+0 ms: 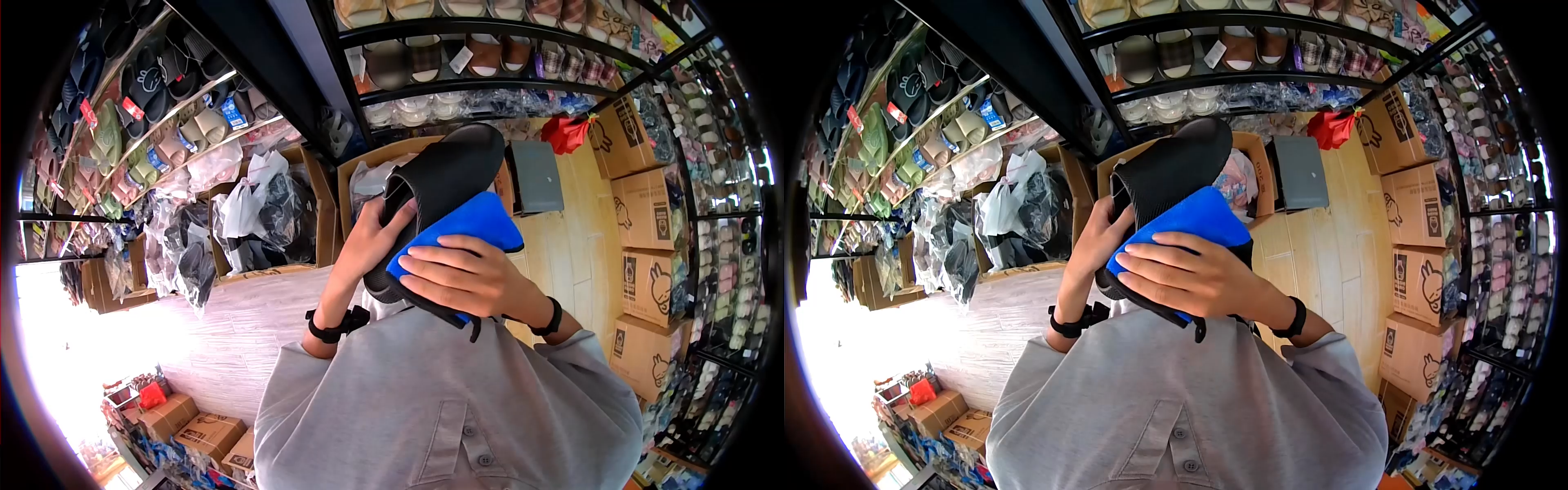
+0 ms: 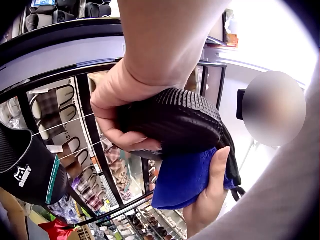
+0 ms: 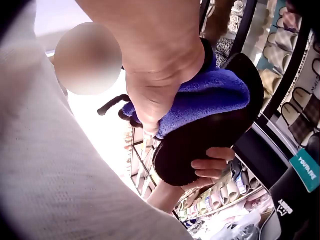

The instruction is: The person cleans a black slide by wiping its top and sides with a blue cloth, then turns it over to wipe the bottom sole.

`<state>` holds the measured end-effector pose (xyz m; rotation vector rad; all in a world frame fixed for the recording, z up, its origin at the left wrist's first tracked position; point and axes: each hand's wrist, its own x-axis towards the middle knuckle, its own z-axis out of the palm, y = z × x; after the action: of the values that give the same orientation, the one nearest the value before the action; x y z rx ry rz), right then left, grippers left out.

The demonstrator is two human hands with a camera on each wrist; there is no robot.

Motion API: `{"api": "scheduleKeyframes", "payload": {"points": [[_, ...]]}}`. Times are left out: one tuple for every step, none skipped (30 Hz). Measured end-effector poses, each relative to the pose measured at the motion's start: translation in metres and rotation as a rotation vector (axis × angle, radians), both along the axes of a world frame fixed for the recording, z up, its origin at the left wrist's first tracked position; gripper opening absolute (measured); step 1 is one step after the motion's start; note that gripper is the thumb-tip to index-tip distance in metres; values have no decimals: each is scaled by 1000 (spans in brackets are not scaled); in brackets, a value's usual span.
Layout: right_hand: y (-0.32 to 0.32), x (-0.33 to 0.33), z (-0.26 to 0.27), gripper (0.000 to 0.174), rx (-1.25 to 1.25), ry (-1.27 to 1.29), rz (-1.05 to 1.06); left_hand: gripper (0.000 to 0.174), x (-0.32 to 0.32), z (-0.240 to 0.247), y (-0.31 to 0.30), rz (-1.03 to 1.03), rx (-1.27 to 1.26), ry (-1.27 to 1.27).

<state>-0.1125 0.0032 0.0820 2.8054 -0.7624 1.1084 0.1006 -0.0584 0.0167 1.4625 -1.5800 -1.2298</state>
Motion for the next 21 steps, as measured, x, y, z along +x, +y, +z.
{"api": "scheduleKeyframes", "payload": {"points": [[-3, -5, 4, 33, -22, 22, -8, 58, -3, 17, 3, -10, 19, 64], [-7, -10, 9, 33, -42, 44, -14, 59, -4, 26, 6, -18, 39, 128], [-11, -16, 14, 34, -64, 83, -88, 57, -1, 26, 5, -48, 16, 9], [-16, -21, 18, 35, -53, 60, -172, 57, -1, 30, 7, -47, 16, 9], [-21, -24, 18, 36, -55, 13, -244, 56, -1, 36, 8, -70, 78, 44], [-25, -27, 19, 37, -57, -33, -315, 55, -2, 44, 8, -92, 139, 80], [-28, -26, 15, 36, -76, -87, -336, 53, -1, 35, 8, -73, 88, -79], [-27, -24, 14, 36, -77, -88, -333, 53, -1, 32, 9, -69, 86, -79], [-22, -20, 13, 36, -79, -66, -302, 53, -2, 30, 11, -50, 26, 5], [-18, -15, 12, 35, -81, -44, -272, 53, -2, 28, 13, -32, -35, 88], [-13, -8, 10, 33, -122, -8, -221, 53, -1, 26, 12, -29, -35, 88], [-8, -4, 6, 31, -136, 20, -155, 51, 1, 23, 9, -29, -28, 5], [-2, 1, 2, 30, -119, 17, -104, 51, 2, 22, 6, -32, -22, -78], [2, 4, -2, 29, -104, 14, -53, 51, 1, 23, 4, -34, -24, -78], [2, 4, -4, 28, -120, 13, -50, 50, 0, 24, 3, -47, -20, -22], [0, -1, 2, 29, -121, 32, -64, 49, 0, 27, 4, -61, -14, 33], [-5, -7, 3, 30, -138, 39, -125, 47, -3, 32, 9, -50, -132, -23], [-10, -13, 5, 30, -155, 47, -185, 47, -2, 33, 11, -50, -128, -24], [-14, -17, 12, 31, -111, 10, -257, 47, -3, 33, 11, -75, -105, -55], [-20, -24, 10, 34, -79, -55, -284, 46, -4, 34, 11, -99, -84, -84], [-22, -24, 9, 37, -71, -124, -323, 47, -6, 44, 10, -120, -37, -50]]}}
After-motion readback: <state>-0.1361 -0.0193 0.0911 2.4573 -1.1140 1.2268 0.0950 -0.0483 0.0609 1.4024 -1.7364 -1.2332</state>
